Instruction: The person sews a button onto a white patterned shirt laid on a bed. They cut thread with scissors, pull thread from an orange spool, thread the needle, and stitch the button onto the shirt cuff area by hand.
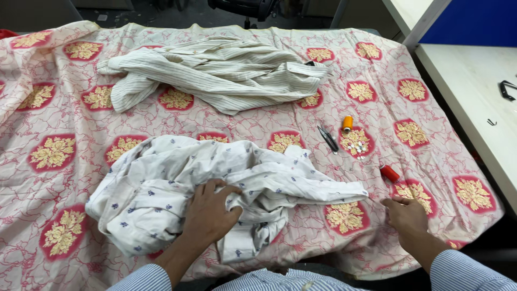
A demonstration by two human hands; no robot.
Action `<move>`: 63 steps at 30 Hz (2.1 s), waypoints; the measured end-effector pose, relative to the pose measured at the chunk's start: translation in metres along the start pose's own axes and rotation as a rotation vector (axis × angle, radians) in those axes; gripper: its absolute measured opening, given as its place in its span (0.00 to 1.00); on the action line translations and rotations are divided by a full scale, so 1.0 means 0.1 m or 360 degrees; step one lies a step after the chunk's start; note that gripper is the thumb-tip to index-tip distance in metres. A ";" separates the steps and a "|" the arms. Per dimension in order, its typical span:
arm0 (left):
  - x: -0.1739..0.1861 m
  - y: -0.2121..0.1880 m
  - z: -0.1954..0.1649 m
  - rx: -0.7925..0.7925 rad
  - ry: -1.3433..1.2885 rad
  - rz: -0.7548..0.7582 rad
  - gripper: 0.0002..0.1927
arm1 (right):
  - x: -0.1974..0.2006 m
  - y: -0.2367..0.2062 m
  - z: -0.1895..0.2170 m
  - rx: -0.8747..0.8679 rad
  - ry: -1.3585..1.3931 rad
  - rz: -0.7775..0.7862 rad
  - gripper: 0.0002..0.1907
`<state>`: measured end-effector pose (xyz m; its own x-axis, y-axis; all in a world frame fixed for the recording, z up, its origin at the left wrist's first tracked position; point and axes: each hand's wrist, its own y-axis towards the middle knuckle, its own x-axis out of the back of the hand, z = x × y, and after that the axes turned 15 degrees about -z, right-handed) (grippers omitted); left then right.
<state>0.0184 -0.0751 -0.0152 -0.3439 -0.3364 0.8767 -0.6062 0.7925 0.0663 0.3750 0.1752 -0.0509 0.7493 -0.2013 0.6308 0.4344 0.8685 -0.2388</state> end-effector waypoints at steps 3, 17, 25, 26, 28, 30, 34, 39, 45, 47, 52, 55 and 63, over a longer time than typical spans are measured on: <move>-0.12 -0.01 -0.22 0.0077 0.0159 -0.0098 0.31 | 0.16 0.11 -0.11 -0.0190 -0.0302 -0.0363 0.27; -0.48 -0.01 -0.36 0.0300 0.0463 -0.0032 0.47 | 0.26 0.52 -0.42 -0.1337 0.0751 0.0546 0.24; -0.50 -0.06 -0.36 0.0289 0.0467 -0.0019 0.46 | 0.36 0.54 -0.52 -0.1187 0.0607 0.0482 0.25; -0.50 -0.06 -0.36 0.0288 0.0462 -0.0023 0.46 | 0.36 0.54 -0.52 -0.1158 0.0561 0.0444 0.26; -0.50 -0.06 -0.35 0.0276 0.0456 -0.0027 0.46 | 0.35 0.55 -0.53 -0.1109 0.0576 0.0456 0.26; -0.51 -0.06 -0.33 0.0262 0.0460 -0.0027 0.46 | 0.34 0.56 -0.59 -0.1083 0.0622 0.0461 0.25; -0.56 -0.10 -0.29 0.0262 0.0459 -0.0116 0.46 | 0.29 0.66 -0.70 -0.1030 0.0634 0.0488 0.27; -0.65 -0.18 -0.27 0.0179 0.0444 -0.0335 0.47 | 0.33 0.76 -0.75 -0.0953 0.0397 0.0357 0.36; -0.66 -0.15 -0.31 0.0228 0.0421 -0.0405 0.45 | 0.33 0.70 -0.50 -0.0372 -0.0128 -0.0558 0.57; -0.64 -0.15 -0.33 0.0242 0.0401 -0.0396 0.45 | 0.34 0.68 -0.45 -0.0016 -0.0355 -0.0879 0.62; -0.52 -0.09 -0.41 0.0288 0.0339 -0.0375 0.43 | 0.25 0.73 -0.15 0.0765 -0.0281 -0.0641 0.46; -0.42 -0.01 -0.52 0.0344 0.0317 -0.0496 0.21 | 0.00 0.80 0.11 0.0372 0.0165 -0.0483 0.36; -0.49 0.15 -1.17 -0.0342 -0.0101 -0.0752 0.15 | 0.47 0.91 -0.34 0.0391 -0.0146 -0.0645 0.29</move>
<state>0.1105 0.0131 -0.0015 -0.1153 -0.7076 0.6972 -0.5475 0.6309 0.5497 0.4670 0.2298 -0.0679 0.4920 -0.5143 0.7024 0.5432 0.8119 0.2140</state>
